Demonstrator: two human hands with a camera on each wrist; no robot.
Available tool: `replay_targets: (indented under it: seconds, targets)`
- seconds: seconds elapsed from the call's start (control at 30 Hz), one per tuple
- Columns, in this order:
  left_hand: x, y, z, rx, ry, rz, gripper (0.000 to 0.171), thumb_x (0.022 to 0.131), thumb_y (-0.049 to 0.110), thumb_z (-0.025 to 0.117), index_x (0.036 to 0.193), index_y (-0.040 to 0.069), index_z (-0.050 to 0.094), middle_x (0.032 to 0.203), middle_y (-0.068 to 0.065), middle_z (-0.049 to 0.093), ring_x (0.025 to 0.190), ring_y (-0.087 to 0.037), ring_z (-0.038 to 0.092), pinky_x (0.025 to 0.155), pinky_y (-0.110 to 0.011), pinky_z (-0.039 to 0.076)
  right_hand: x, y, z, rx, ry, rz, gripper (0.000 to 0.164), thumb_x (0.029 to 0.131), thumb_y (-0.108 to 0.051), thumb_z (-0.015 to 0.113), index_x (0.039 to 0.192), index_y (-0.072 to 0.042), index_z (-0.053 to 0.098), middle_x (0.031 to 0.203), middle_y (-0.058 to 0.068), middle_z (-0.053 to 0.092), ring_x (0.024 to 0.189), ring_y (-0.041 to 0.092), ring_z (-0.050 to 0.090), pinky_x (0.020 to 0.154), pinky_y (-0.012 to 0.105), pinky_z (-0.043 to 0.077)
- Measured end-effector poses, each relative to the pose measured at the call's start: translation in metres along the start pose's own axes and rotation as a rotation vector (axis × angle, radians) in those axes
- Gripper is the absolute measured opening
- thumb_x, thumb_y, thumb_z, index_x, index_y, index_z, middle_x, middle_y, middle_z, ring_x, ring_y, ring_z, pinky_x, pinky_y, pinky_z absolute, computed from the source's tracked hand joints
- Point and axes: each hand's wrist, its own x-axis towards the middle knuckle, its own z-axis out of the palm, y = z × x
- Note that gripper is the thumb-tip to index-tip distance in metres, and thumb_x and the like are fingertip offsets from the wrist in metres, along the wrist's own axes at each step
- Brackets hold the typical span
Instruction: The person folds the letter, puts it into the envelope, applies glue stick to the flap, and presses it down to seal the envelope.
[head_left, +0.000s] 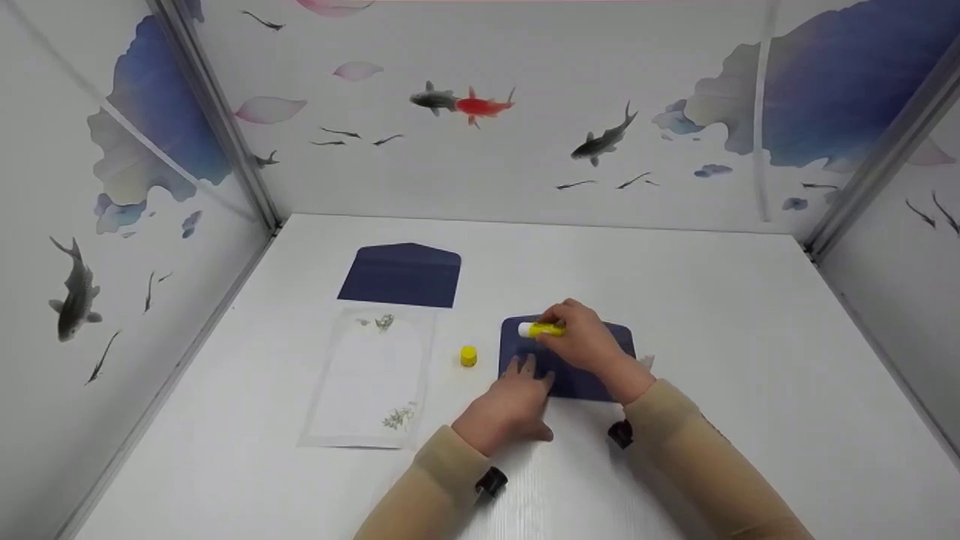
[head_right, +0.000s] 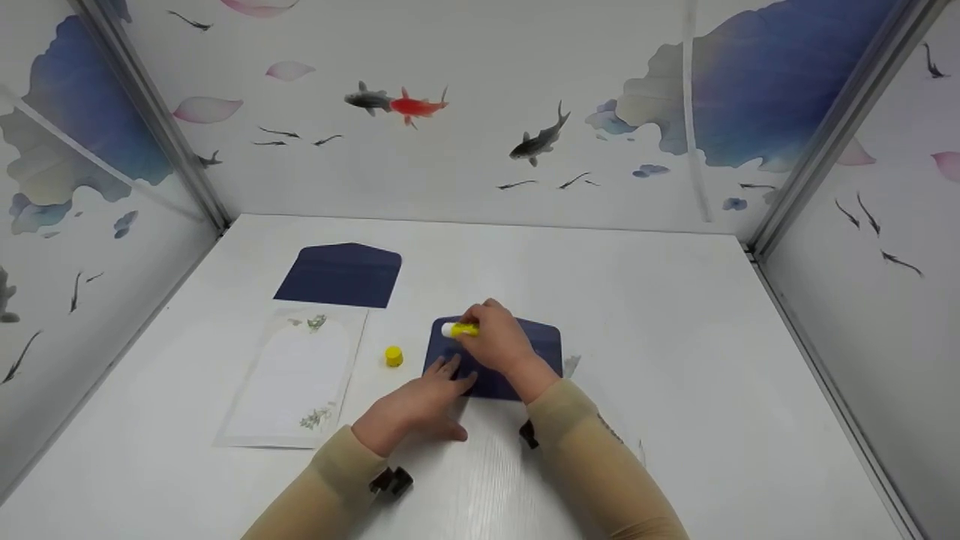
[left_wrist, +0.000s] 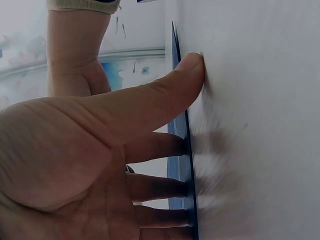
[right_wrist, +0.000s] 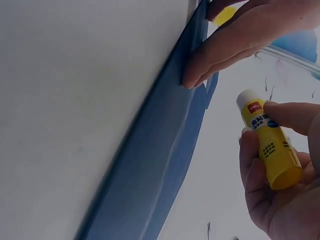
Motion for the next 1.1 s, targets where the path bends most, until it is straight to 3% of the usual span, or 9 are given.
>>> replay_targets:
  seconds: [0.1, 0.3, 0.53, 0.93, 1.1]
  targets:
    - [0.001, 0.0, 0.001, -0.01, 0.001, -0.001, 0.09, 0.082, 0.044, 0.086, 0.155, 0.01, 0.047, 0.167, -0.022, 0.031, 0.156, -0.043, 0.028, 0.123, -0.046, 0.036, 0.006, -0.002, 0.006, 0.03, 0.006, 0.009, 0.026, 0.091, -0.012, 0.076, 0.114, -0.002, 0.071, 0.112, 0.016, 0.068, 0.104, 0.031, 0.067, 0.099, 0.047, 0.057]
    - [0.003, 0.0, 0.002, -0.016, -0.012, -0.004, 0.09, 0.083, 0.044, 0.085, 0.156, 0.011, 0.045, 0.167, -0.021, 0.03, 0.156, -0.041, 0.027, 0.124, -0.046, 0.035, 0.018, -0.003, 0.017, 0.127, 0.039, 0.123, 0.035, 0.087, -0.013, 0.08, 0.117, -0.005, 0.064, 0.118, 0.017, 0.068, 0.106, 0.03, 0.065, 0.103, 0.047, 0.056]
    - [0.003, -0.001, 0.001, -0.02, -0.009, 0.007, 0.089, 0.083, 0.044, 0.085, 0.156, 0.01, 0.045, 0.167, -0.022, 0.03, 0.156, -0.042, 0.028, 0.123, -0.046, 0.037, 0.027, -0.006, 0.028, 0.149, 0.034, 0.131, 0.034, 0.086, -0.011, 0.08, 0.118, -0.003, 0.07, 0.118, 0.016, 0.071, 0.106, 0.03, 0.065, 0.105, 0.047, 0.054]
    - [0.001, -0.001, 0.001, 0.004, 0.023, 0.028, 0.09, 0.081, 0.043, 0.087, 0.154, 0.009, 0.048, 0.165, -0.024, 0.033, 0.152, -0.044, 0.033, 0.118, -0.044, 0.044, 0.036, -0.016, 0.039, 0.017, -0.064, 0.083, 0.033, 0.089, -0.011, 0.077, 0.118, -0.002, 0.065, 0.113, 0.014, 0.067, 0.103, 0.029, 0.064, 0.101, 0.047, 0.055]
    - [0.0, -0.002, -0.001, 0.008, 0.014, 0.031, 0.089, 0.082, 0.043, 0.086, 0.154, 0.009, 0.047, 0.166, -0.022, 0.033, 0.155, -0.039, 0.03, 0.122, -0.041, 0.038, 0.038, -0.018, 0.038, -0.03, -0.095, 0.028, 0.028, 0.089, -0.009, 0.076, 0.113, -0.002, 0.063, 0.105, 0.014, 0.069, 0.094, 0.026, 0.064, 0.094, 0.046, 0.056]
